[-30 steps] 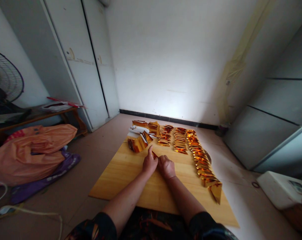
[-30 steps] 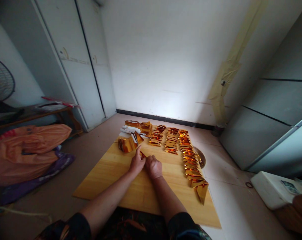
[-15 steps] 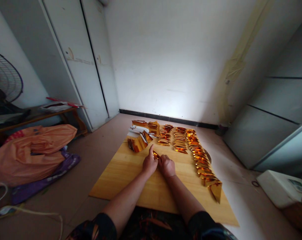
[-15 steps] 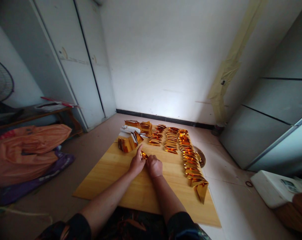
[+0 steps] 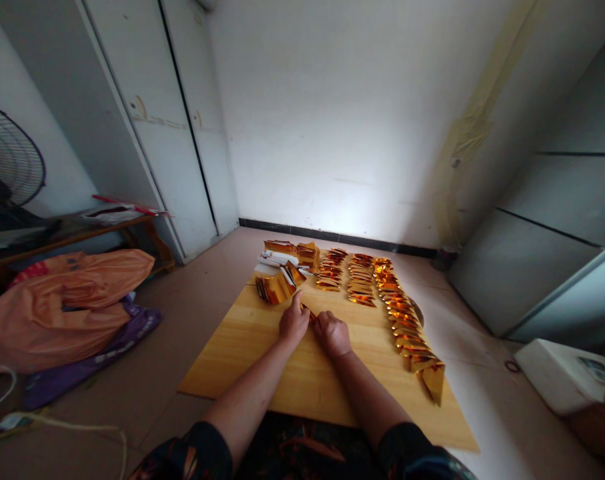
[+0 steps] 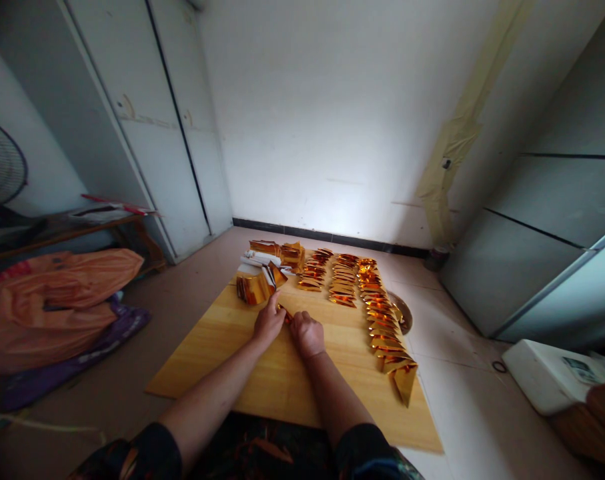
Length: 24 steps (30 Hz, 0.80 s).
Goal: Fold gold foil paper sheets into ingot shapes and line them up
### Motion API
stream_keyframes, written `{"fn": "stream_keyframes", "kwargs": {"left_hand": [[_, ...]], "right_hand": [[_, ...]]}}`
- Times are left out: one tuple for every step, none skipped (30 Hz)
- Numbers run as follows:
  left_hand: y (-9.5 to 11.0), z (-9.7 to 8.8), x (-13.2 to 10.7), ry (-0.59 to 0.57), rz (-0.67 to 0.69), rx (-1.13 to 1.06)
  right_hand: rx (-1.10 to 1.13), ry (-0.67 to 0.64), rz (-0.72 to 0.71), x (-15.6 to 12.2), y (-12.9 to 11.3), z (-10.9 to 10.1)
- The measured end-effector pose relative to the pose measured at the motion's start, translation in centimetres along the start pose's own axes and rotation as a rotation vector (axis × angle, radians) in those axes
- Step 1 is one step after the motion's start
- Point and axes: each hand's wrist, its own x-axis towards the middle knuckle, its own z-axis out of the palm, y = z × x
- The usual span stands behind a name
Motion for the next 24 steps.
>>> {"fn": "stream_keyframes", "kwargs": {"left_hand": [[-0.03,-0.09,0.02,0.005,0.0,0.01],[-0.04,-0.16,0.01,0.01,0.001,0.019],[-0.03,-0.22,-0.03,0.013,0.004,0.024],[0.0,-0.27,-0.09,0.016,0.007,0.027],[0.04,-0.3,-0.16,0.016,0.009,0.027],[0.08,-0.34,-0.24,0.014,0.008,0.028],[0.13,-0.37,-0.31,0.013,0.007,0.03],[0.17,-0.41,-0.37,0.014,0.004,0.032],[0.21,-0.44,-0.43,0.015,0.004,0.032],[0.23,-0.47,-0.47,0.015,0.007,0.032],[0.24,-0.49,-0.51,0.015,0.011,0.03],[0.23,-0.49,-0.53,0.014,0.016,0.029],[0.21,-0.48,-0.55,0.012,0.02,0.028],[0.17,-0.46,-0.55,0.011,0.024,0.027],[0.11,-0.42,-0.55,0.012,0.028,0.024],[0.04,-0.38,-0.53,0.013,0.033,0.019],[-0.04,-0.32,-0.51,0.016,0.04,0.01],[-0.12,-0.28,-0.48,0.018,0.048,-0.003],[-0.19,-0.25,-0.45,0.021,0.054,-0.017],[-0.26,-0.23,-0.41,0.023,0.058,-0.031],[-0.3,-0.23,-0.37,0.023,0.059,-0.042],[-0.33,-0.24,-0.33,0.022,0.059,-0.049],[-0.33,-0.26,-0.29,0.021,0.056,-0.051],[-0.31,-0.27,-0.25,0.019,0.052,-0.048]], "right_hand": [[-0.001,-0.002,-0.014,-0.04,-0.03,-0.02],[-0.001,-0.003,-0.024,-0.06,-0.05,-0.04],[-0.001,-0.006,-0.028,-0.08,-0.06,-0.05],[-0.001,-0.01,-0.029,-0.08,-0.06,-0.05],[-0.002,-0.013,-0.024,-0.08,-0.06,-0.03],[-0.003,-0.016,-0.018,-0.06,-0.05,-0.01],[-0.005,-0.018,-0.012,-0.04,-0.05,0.01],[-0.005,-0.02,-0.008,-0.03,-0.04,0.02],[-0.005,-0.021,-0.005,-0.01,-0.04,0.02],[-0.003,-0.022,-0.003,-0.01,-0.05,0.0],[-0.001,-0.023,-0.003,0.0,-0.06,-0.04],[0.0,-0.023,-0.002,-0.01,-0.07,-0.09],[0.002,-0.024,-0.002,-0.01,-0.09,-0.14],[0.002,-0.025,-0.001,-0.02,-0.11,-0.19],[0.0,-0.027,0.002,-0.02,-0.12,-0.22],[-0.002,-0.027,0.004,-0.02,-0.12,-0.24],[-0.005,-0.026,0.006,-0.02,-0.12,-0.24],[-0.008,-0.024,0.006,-0.01,-0.11,-0.22],[-0.009,-0.023,0.004,0.0,-0.09,-0.18],[-0.01,-0.023,0.003,0.01,-0.08,-0.12],[-0.01,-0.021,0.0,0.02,-0.06,-0.07],[-0.01,-0.02,0.0,0.04,-0.05,-0.02],[-0.01,-0.019,0.001,0.06,-0.05,0.03],[-0.011,-0.017,0.005,0.08,-0.06,0.05]]}}
